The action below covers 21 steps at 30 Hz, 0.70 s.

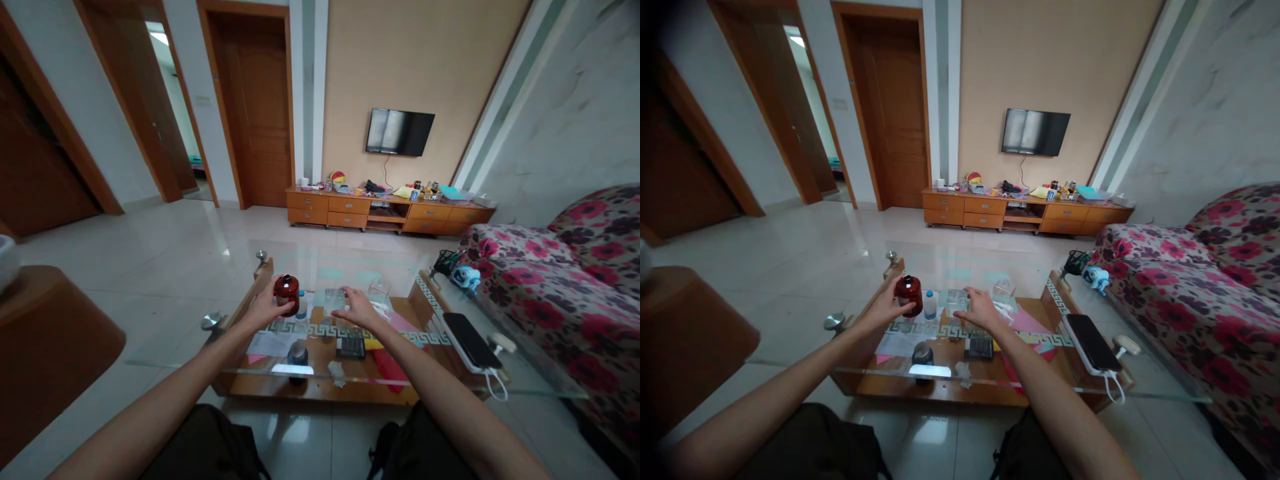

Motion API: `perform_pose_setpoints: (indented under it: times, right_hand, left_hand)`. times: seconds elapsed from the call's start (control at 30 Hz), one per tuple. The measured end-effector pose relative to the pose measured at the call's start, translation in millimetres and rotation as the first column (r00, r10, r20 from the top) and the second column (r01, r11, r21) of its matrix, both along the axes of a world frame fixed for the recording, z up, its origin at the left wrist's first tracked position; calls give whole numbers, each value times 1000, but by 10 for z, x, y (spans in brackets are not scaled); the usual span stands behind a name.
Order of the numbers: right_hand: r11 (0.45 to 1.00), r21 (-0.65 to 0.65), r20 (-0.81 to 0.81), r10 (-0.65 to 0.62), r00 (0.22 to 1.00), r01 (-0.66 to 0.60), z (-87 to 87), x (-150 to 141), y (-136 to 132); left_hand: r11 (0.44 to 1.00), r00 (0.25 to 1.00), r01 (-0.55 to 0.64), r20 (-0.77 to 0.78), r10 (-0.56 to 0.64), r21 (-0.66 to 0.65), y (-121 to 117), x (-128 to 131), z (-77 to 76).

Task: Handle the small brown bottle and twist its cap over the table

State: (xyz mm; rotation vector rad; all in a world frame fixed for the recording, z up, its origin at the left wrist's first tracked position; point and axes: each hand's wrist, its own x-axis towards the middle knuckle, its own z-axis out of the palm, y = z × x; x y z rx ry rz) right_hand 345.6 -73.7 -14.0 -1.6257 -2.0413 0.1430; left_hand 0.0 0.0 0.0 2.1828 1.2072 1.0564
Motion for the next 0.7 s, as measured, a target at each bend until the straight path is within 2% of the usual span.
perform_pose_setpoints:
  times: [0.2, 0.4, 0.7]
  right_hand:
    - [996, -3, -22, -92, 995, 92, 27, -13, -11]
    - [996, -61, -173, -81, 982, 72, 75, 64, -80]
    - [999, -22, -368, 25, 930, -36, 374, 36, -220]
  left_hand:
    - [1000, 999, 13, 42, -13, -6, -57, 42, 1]
    - [999, 999, 36, -24, -36, 2, -144, 110, 44]
    - [992, 994, 101, -54, -97, 73, -270, 215, 162]
